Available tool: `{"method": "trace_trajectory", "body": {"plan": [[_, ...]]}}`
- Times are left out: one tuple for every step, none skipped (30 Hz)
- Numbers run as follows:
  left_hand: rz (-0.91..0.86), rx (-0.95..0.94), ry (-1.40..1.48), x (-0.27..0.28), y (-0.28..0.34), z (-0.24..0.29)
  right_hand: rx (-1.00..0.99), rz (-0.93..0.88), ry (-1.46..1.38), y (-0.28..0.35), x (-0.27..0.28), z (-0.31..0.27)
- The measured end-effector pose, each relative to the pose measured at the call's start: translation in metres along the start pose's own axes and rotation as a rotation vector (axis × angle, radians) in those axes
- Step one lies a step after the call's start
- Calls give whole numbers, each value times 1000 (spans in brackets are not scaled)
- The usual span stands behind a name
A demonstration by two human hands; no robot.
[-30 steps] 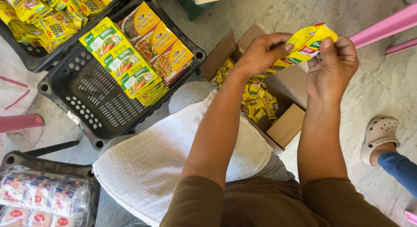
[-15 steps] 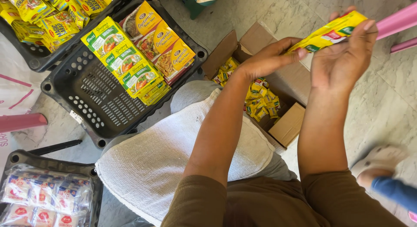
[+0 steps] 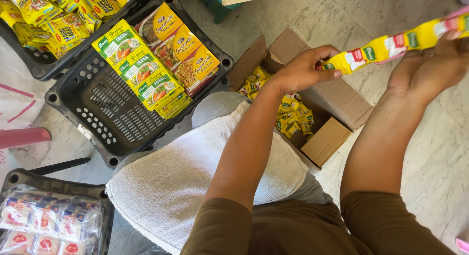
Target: Sorting small seasoning packets into a plastic crate with other grocery items.
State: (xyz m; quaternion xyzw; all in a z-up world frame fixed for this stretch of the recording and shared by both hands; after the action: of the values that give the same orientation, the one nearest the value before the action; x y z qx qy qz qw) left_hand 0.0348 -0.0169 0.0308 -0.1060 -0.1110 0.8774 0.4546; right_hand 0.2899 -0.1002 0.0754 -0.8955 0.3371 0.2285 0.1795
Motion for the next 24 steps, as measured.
{"method": "trace_trajectory", "body": {"plan": [[1,0,1,0,0,-1,-1,-1,1,2,5,10],[-6,-33,58,0,0,-1,-117,28,-59,4,12,24],[-18,-65,117,-1,-1,-1,-230,64,-118,7,19,37],[-20,-64,118,-2,-1,-1,-229,66,-117,9,35,59],[12,-43,117,-1,-2,-2,-443,159,-180,12,53,88],[43,-22,116,-1,-2,-4,-659,246,-243,17,70,116],[40,-20,115,-1,-2,-7,-658,249,-246,34,61,122],[94,-40,30,0,-2,-9,-680,326,-103,51,55,128],[152,-61,-60,5,-1,-11,-703,398,39,67,46,136],[152,-58,-65,9,-2,-9,-706,396,34,76,31,136],[211,-103,-212,10,0,-6,-555,303,124,86,16,129],[267,-148,-359,12,3,-3,-402,209,211,96,1,122],[262,-143,-354,12,3,-5,-404,217,213,103,-8,119],[255,-144,-252,13,3,-6,-295,48,184,108,-24,113],[248,-154,-156,17,0,-5,-175,-126,150,109,-42,107],[244,-158,-158,15,-2,-9,-169,-124,148,111,-49,106],[244,-138,6,14,-3,-14,-124,-240,193,113,-60,105],[243,-117,170,14,-4,-18,-78,-355,237,116,-71,105],[249,-119,167,13,-5,-19,-80,-361,235,116,-72,106],[287,-98,136,14,-5,-20,-36,-396,306,116,-75,108],[325,-74,108,13,-3,-22,6,-428,379,118,-76,109],[331,-72,109,12,-2,-21,1,-432,379,118,-76,112],[341,-50,93,12,-2,-20,-32,-392,396,117,-76,117],[350,-27,77,12,-3,-19,-66,-351,411,115,-75,121]]}}
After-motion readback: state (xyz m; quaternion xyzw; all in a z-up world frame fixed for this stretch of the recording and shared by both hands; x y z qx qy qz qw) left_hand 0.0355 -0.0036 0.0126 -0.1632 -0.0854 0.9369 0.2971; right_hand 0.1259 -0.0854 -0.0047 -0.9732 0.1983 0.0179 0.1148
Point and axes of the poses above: each hand's wrist, its own y-axis away from the middle knuckle, its own x-axis out of the back of the hand, z = x × y, the point moved 3 cm from there along -y, towards the middle knuckle, and after that the axes turned 8 degrees about -x, right-handed, at the moved point
